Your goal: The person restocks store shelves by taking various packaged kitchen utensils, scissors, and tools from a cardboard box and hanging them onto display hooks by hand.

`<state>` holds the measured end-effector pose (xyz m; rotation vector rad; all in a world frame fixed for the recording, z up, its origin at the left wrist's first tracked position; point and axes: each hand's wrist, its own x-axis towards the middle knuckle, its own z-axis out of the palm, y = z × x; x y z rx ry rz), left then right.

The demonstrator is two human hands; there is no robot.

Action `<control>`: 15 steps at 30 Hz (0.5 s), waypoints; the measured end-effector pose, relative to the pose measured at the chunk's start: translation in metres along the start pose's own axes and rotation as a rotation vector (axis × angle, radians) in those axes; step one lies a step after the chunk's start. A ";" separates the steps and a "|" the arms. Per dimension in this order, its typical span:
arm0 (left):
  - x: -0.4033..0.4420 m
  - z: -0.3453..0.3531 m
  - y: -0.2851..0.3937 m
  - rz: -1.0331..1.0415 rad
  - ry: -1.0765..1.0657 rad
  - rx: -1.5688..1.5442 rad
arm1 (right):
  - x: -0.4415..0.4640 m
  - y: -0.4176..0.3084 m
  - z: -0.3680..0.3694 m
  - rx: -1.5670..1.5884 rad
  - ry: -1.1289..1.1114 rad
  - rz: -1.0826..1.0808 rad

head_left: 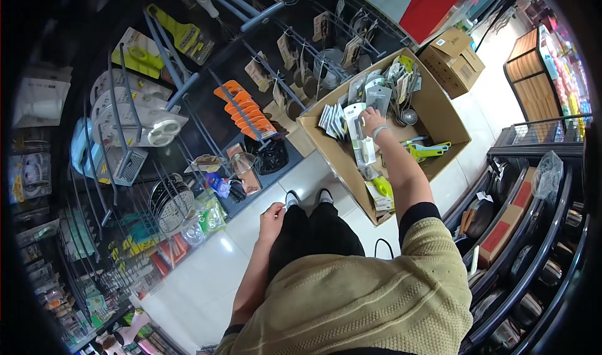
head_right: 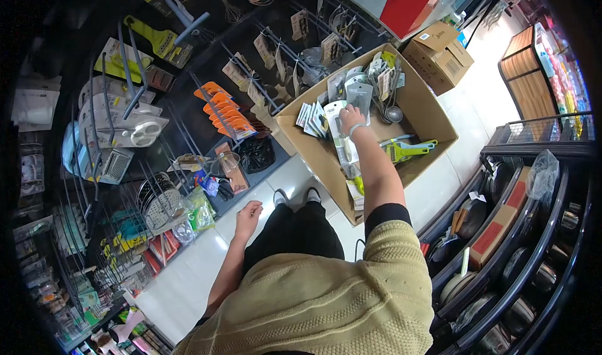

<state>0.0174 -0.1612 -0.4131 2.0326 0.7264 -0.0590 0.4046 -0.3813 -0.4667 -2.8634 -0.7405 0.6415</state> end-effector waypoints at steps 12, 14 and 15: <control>-0.038 -0.007 -0.006 -0.088 0.053 0.058 | 0.060 -0.004 0.021 -0.205 0.040 -0.066; -0.037 -0.006 -0.004 -0.073 0.073 0.062 | 0.063 -0.003 0.013 -0.330 -0.018 -0.035; -0.036 -0.005 -0.001 -0.065 0.073 0.061 | 0.056 0.001 0.012 -0.311 0.112 -0.076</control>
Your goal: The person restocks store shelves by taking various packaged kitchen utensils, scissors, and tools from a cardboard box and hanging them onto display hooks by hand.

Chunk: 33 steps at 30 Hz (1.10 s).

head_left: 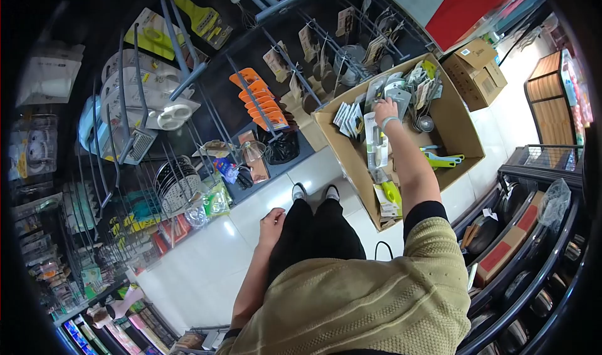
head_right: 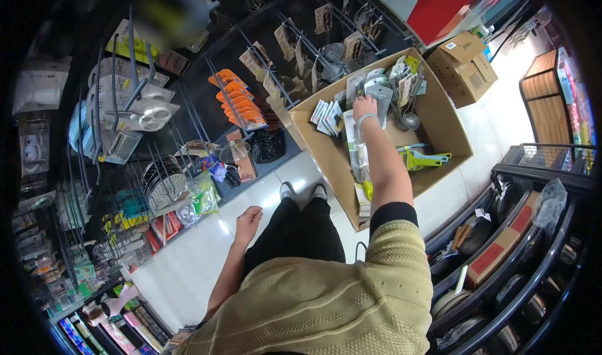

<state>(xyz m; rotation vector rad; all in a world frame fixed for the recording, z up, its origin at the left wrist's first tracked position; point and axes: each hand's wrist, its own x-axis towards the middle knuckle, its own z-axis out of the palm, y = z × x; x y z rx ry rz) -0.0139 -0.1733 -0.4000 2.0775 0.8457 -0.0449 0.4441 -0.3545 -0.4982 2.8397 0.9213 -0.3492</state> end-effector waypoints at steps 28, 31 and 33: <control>-0.050 -0.196 0.115 0.344 0.579 -0.716 | -0.264 -0.317 -0.364 0.995 0.347 -1.025; -0.062 -0.240 0.074 0.235 0.936 -0.885 | -0.282 -0.360 -0.366 0.959 0.318 -1.167; -0.066 -0.277 0.054 0.244 1.181 -1.035 | -0.291 -0.376 -0.356 1.049 0.162 -1.226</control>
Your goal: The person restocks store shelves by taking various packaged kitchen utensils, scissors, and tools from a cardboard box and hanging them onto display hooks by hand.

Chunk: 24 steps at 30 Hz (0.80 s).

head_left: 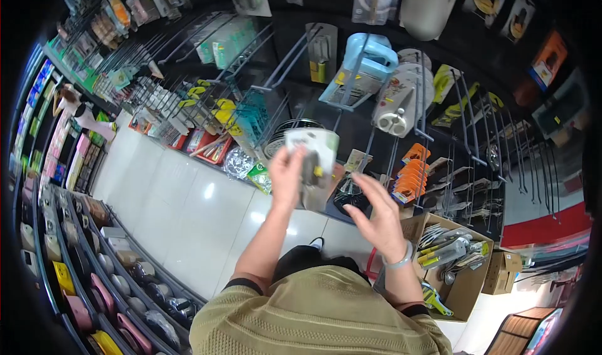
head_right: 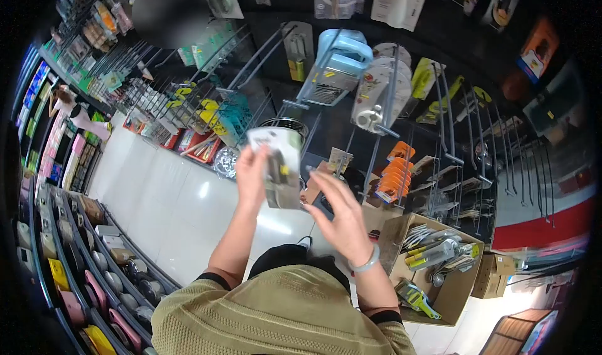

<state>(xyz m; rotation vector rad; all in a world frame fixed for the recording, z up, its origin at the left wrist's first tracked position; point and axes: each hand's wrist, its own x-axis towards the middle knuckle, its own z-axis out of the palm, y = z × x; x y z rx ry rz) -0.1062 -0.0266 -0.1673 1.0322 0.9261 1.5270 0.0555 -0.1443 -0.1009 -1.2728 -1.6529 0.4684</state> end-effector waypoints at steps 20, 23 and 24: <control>0.156 -0.002 -0.015 0.060 0.106 0.069 | -0.033 0.046 0.045 0.052 -0.164 0.294; 0.190 0.015 -0.028 0.085 0.065 0.065 | -0.048 0.054 0.039 0.025 -0.091 0.341; 0.200 0.026 -0.029 0.122 0.010 -0.004 | -0.053 0.056 0.036 0.017 -0.060 0.369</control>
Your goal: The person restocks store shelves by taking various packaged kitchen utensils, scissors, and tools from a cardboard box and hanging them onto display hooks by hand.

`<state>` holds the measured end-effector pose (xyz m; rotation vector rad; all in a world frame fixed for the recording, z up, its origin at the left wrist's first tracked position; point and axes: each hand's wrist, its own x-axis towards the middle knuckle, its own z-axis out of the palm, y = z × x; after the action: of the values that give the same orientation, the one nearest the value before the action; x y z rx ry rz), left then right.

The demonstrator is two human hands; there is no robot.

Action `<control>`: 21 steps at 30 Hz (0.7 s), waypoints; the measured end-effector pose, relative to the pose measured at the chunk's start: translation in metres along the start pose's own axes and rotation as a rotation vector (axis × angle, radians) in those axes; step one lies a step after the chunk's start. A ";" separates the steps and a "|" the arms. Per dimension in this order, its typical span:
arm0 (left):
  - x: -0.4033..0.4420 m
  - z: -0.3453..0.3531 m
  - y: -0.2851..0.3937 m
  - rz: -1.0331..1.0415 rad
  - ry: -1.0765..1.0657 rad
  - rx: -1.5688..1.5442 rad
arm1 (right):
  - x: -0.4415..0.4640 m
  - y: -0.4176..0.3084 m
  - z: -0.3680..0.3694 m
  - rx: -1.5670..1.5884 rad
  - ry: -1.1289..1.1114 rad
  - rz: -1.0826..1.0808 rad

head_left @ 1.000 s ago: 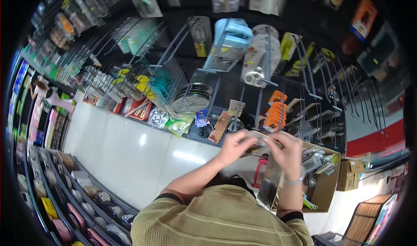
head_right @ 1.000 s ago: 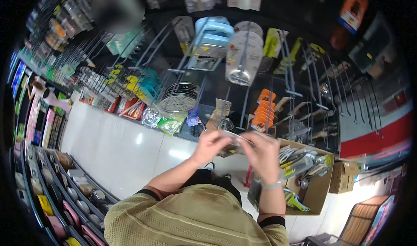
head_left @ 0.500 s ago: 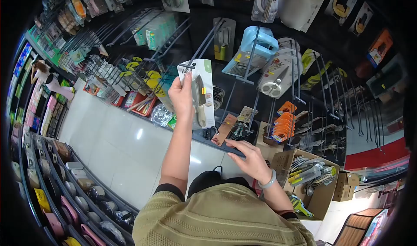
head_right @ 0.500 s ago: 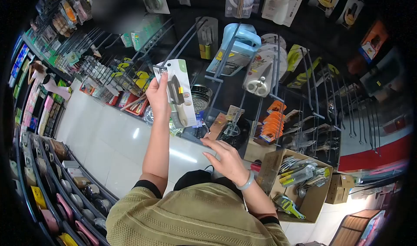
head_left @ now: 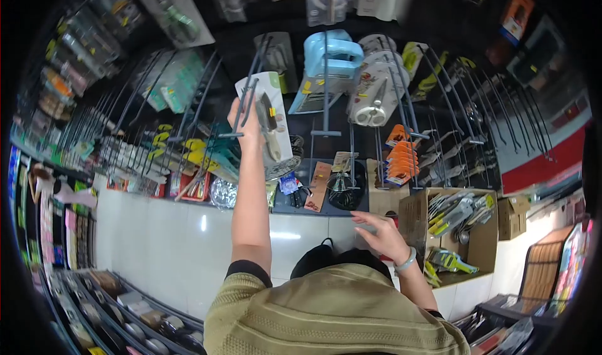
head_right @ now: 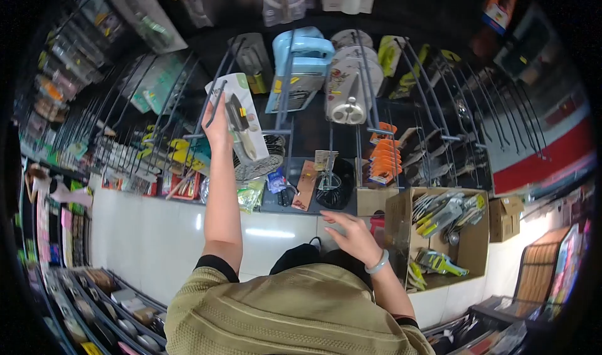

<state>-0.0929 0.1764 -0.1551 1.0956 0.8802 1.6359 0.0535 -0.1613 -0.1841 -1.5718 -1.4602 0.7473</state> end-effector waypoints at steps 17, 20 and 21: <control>0.097 0.013 -0.081 0.250 -0.095 0.423 | -0.146 0.184 -0.109 -0.050 0.758 0.573; 0.031 0.006 -0.065 0.217 0.049 0.365 | -0.174 0.251 -0.141 -0.160 0.996 0.766; 0.020 -0.003 -0.065 0.194 0.020 0.429 | -0.184 0.278 -0.152 -0.264 1.020 0.759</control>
<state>-0.0785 0.2142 -0.2096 1.4985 1.2052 1.6581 0.2919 -0.3601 -0.3781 -2.2434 -0.1979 0.0423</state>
